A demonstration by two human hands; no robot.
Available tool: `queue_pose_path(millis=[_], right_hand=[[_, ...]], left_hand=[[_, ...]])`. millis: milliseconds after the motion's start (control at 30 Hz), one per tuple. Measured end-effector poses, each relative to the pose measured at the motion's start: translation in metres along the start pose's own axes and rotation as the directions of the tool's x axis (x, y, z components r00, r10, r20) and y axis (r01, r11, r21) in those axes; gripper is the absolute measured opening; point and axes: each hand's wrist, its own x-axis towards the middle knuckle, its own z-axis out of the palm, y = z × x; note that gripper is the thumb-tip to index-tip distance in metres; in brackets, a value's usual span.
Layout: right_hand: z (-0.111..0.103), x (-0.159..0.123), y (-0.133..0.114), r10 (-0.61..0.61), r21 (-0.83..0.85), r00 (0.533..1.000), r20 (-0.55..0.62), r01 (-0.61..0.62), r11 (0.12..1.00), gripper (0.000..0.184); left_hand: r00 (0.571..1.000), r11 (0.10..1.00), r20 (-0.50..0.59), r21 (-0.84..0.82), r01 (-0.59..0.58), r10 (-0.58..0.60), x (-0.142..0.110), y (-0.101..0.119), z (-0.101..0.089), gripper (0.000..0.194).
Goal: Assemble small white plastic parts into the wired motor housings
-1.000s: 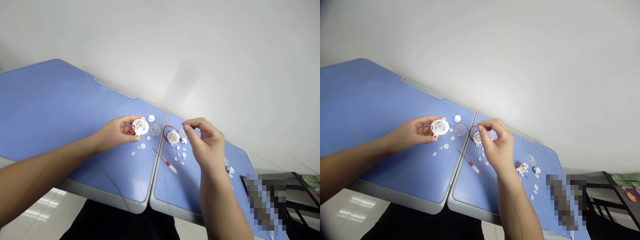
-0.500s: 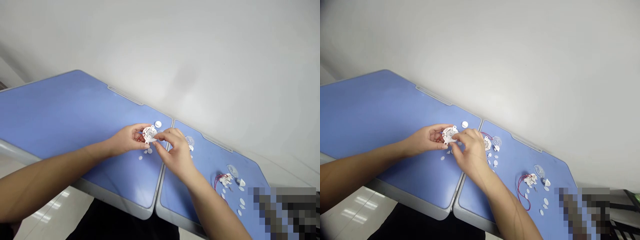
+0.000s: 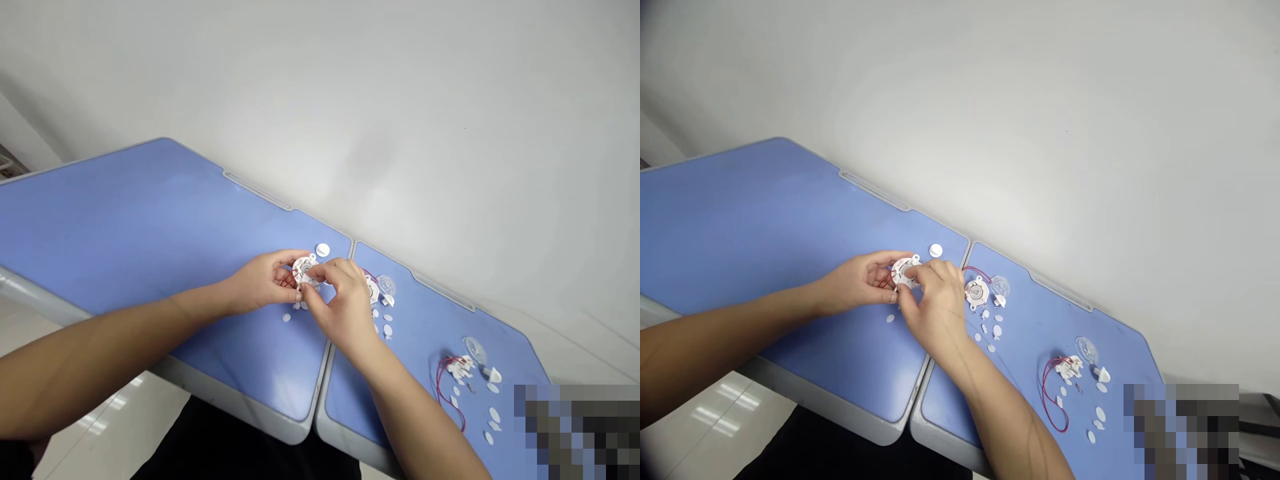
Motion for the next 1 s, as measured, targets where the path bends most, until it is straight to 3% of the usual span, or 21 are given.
queue_pose_path(millis=[200, 333, 467, 533, 667, 800, 1000], right_hand=[[0.000, 0.002, 0.002, 0.010, 0.058, 1.000, -0.021, -0.009, 0.998, 0.004], [-0.015, 0.005, -0.001, 0.044, 0.143, 0.998, -0.046, -0.037, 0.989, 0.004], [-0.030, -0.006, -0.001, 0.090, 0.236, 0.995, 0.040, -0.097, 0.967, 0.006], [-0.027, -0.019, 0.001, 0.098, 0.221, 0.988, 0.122, -0.123, 0.967, 0.006], [0.001, -0.047, 0.004, 0.055, 0.130, 0.965, 0.256, -0.090, 0.987, 0.010], [0.022, -0.060, 0.005, 0.057, 0.039, 0.954, 0.294, -0.072, 0.997, 0.013], [0.018, -0.058, 0.006, 0.073, 0.068, 0.945, 0.318, -0.100, 0.993, 0.015]], left_hand=[[0.999, 1.000, 0.034, 0.009, -0.014, 0.013, 0.000, -0.002, 0.000, 0.069], [0.999, 1.000, 0.044, 0.030, -0.003, 0.001, 0.000, -0.002, 0.000, 0.071], [1.000, 0.999, 0.001, 0.034, -0.010, 0.010, 0.001, -0.002, -0.002, 0.074], [0.999, 0.998, -0.038, 0.054, -0.009, 0.011, 0.002, -0.002, -0.004, 0.077], [0.997, 0.995, -0.082, 0.095, 0.006, 0.002, 0.002, 0.000, -0.003, 0.077], [0.996, 0.996, -0.084, 0.086, -0.012, 0.019, 0.000, 0.003, 0.000, 0.074], [0.996, 0.995, -0.085, 0.094, -0.014, 0.022, 0.000, 0.002, -0.001, 0.075]])
